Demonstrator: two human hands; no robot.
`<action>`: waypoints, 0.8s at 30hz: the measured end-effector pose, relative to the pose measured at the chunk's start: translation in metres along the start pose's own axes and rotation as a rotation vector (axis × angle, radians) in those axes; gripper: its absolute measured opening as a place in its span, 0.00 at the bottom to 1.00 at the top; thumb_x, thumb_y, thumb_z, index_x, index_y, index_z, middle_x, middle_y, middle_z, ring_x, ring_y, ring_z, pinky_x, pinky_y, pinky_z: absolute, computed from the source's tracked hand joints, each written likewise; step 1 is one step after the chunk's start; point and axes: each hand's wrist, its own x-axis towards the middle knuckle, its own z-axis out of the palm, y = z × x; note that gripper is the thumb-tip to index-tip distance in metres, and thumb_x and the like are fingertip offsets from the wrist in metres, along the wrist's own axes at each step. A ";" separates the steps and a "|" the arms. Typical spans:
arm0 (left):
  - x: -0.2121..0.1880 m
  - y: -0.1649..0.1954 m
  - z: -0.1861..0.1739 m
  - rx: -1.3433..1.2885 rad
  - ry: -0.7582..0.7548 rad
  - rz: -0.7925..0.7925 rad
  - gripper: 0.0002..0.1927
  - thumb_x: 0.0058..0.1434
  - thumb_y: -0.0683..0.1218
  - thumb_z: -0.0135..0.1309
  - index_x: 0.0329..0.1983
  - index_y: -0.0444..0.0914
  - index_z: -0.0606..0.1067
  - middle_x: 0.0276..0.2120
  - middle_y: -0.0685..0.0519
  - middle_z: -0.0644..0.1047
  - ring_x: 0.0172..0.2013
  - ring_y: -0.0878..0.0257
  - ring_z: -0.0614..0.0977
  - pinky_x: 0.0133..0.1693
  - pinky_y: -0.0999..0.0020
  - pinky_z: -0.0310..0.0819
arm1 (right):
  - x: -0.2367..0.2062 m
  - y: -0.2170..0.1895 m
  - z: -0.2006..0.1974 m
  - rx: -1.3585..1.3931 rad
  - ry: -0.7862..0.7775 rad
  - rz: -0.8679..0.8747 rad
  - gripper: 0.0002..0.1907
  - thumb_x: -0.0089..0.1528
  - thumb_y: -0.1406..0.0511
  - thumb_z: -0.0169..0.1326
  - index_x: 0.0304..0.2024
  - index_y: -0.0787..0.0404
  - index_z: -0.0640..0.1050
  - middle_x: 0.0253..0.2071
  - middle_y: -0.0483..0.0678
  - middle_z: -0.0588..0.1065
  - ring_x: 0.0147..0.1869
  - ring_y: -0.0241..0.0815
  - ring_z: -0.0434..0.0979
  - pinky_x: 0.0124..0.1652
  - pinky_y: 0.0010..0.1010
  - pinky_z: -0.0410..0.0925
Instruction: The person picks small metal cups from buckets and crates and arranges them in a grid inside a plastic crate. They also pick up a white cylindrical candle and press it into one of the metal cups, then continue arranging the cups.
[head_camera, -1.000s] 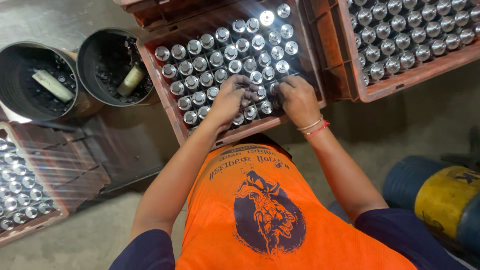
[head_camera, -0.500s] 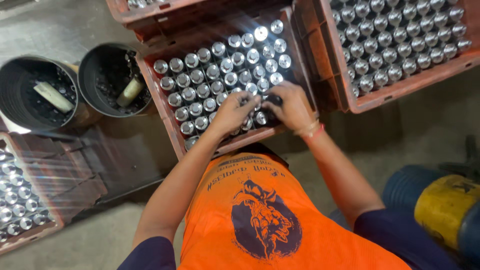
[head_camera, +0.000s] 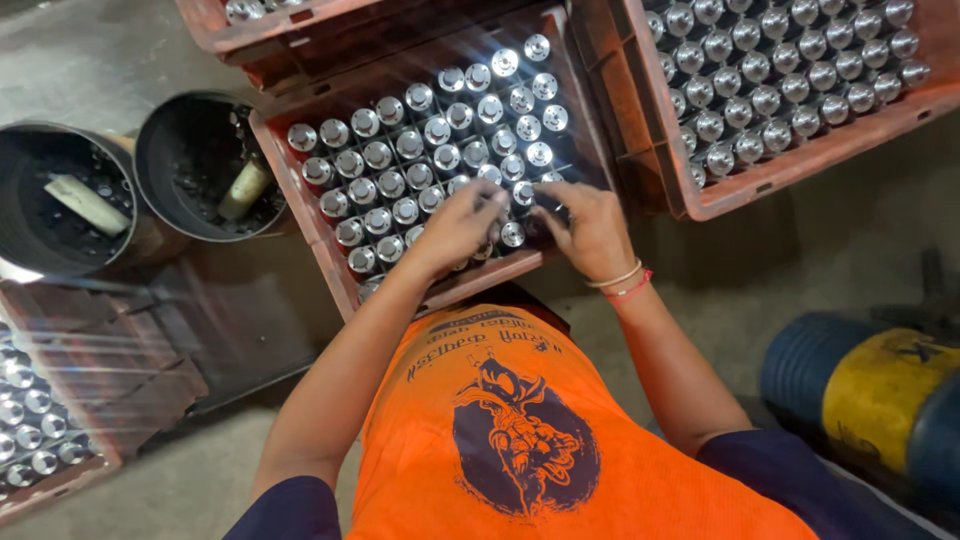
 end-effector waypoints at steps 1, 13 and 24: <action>0.000 -0.003 -0.004 -0.072 0.001 0.057 0.09 0.68 0.41 0.46 0.49 0.35 0.71 0.39 0.48 0.77 0.32 0.67 0.79 0.31 0.75 0.72 | -0.001 0.002 0.000 -0.033 0.010 -0.014 0.14 0.58 0.72 0.65 0.46 0.64 0.81 0.39 0.56 0.79 0.42 0.58 0.80 0.41 0.43 0.71; -0.032 0.002 -0.035 -0.082 -0.032 0.127 0.10 0.74 0.41 0.37 0.56 0.35 0.59 0.62 0.44 0.76 0.31 0.65 0.84 0.27 0.76 0.70 | -0.004 -0.009 0.034 -0.068 -0.178 -0.043 0.05 0.52 0.70 0.63 0.30 0.63 0.79 0.31 0.54 0.73 0.38 0.58 0.76 0.37 0.46 0.68; -0.034 0.007 -0.024 0.164 0.154 0.278 0.13 0.68 0.44 0.56 0.53 0.35 0.81 0.28 0.55 0.80 0.22 0.71 0.73 0.27 0.76 0.68 | 0.001 -0.004 0.040 -0.082 -0.154 -0.075 0.06 0.52 0.72 0.60 0.33 0.62 0.82 0.36 0.56 0.75 0.42 0.60 0.77 0.41 0.45 0.69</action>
